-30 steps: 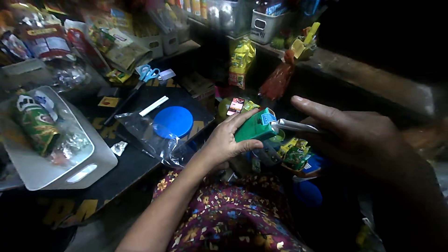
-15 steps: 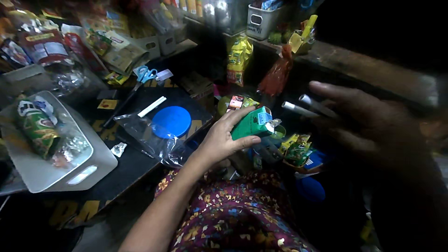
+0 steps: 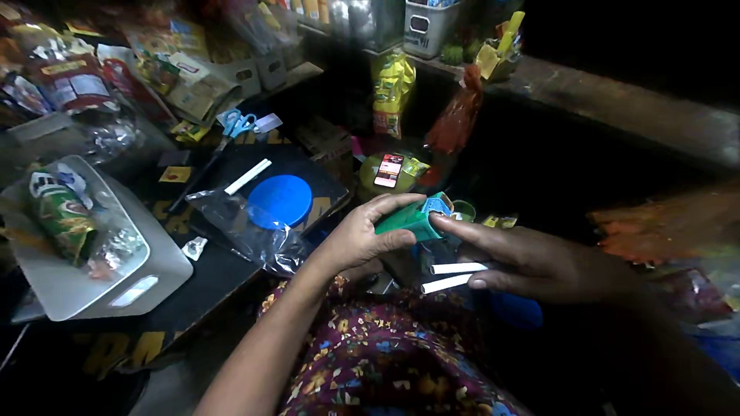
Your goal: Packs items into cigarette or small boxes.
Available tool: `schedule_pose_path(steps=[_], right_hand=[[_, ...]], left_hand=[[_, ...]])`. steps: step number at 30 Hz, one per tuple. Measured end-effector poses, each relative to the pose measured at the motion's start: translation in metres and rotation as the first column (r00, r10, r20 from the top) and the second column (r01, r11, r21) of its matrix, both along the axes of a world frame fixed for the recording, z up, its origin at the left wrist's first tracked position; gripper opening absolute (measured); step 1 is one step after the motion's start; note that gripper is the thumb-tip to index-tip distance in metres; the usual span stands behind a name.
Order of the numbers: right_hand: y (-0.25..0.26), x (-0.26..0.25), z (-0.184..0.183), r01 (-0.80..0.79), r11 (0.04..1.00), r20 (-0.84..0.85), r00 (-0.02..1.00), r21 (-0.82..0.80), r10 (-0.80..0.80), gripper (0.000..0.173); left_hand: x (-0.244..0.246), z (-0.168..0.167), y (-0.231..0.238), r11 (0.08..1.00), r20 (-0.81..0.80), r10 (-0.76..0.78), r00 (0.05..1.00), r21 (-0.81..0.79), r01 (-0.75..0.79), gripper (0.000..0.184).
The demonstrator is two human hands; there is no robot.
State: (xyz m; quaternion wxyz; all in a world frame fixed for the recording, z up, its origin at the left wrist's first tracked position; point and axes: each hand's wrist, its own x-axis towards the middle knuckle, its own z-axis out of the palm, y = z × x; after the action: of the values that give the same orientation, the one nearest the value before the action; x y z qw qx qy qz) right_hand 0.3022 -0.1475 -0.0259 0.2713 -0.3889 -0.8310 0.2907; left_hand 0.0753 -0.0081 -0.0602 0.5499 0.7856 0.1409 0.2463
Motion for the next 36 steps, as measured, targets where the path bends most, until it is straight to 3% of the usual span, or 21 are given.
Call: schedule_pose_path(steps=[3,10,16,21,28,36], right_hand=[[0.001,0.005,-0.008,0.007,0.999,-0.063,0.998,-0.034,-0.009,0.058],[0.001,0.009,-0.010,0.040,0.998,-0.056,0.998,0.056,-0.036,0.041],[-0.002,0.016,-0.002,0.079,0.989,-0.050,0.996,0.123,-0.073,0.042],[-0.013,0.029,0.015,0.226,0.959,-0.109,0.972,0.172,-0.209,0.048],[-0.018,0.011,0.034,0.373,0.890,-0.001,0.923,0.262,-0.386,0.060],[-0.019,0.004,0.038,0.344,0.878,0.106,0.911,0.333,-0.398,0.056]], left_hand=[[0.001,-0.013,0.007,0.998,0.051,-0.059,0.997,0.003,0.059,0.061],[0.009,-0.017,0.004,0.997,0.114,-0.065,0.991,-0.030,0.069,0.047],[0.011,-0.013,0.003,0.998,0.145,-0.054,0.988,-0.030,0.058,0.048],[0.011,-0.011,0.005,0.998,0.157,-0.060,0.986,-0.002,0.061,0.049],[0.013,-0.010,0.003,1.000,0.130,-0.014,0.991,-0.003,0.015,0.048],[0.016,-0.013,0.001,0.999,0.115,0.024,0.993,0.026,-0.027,0.049]])
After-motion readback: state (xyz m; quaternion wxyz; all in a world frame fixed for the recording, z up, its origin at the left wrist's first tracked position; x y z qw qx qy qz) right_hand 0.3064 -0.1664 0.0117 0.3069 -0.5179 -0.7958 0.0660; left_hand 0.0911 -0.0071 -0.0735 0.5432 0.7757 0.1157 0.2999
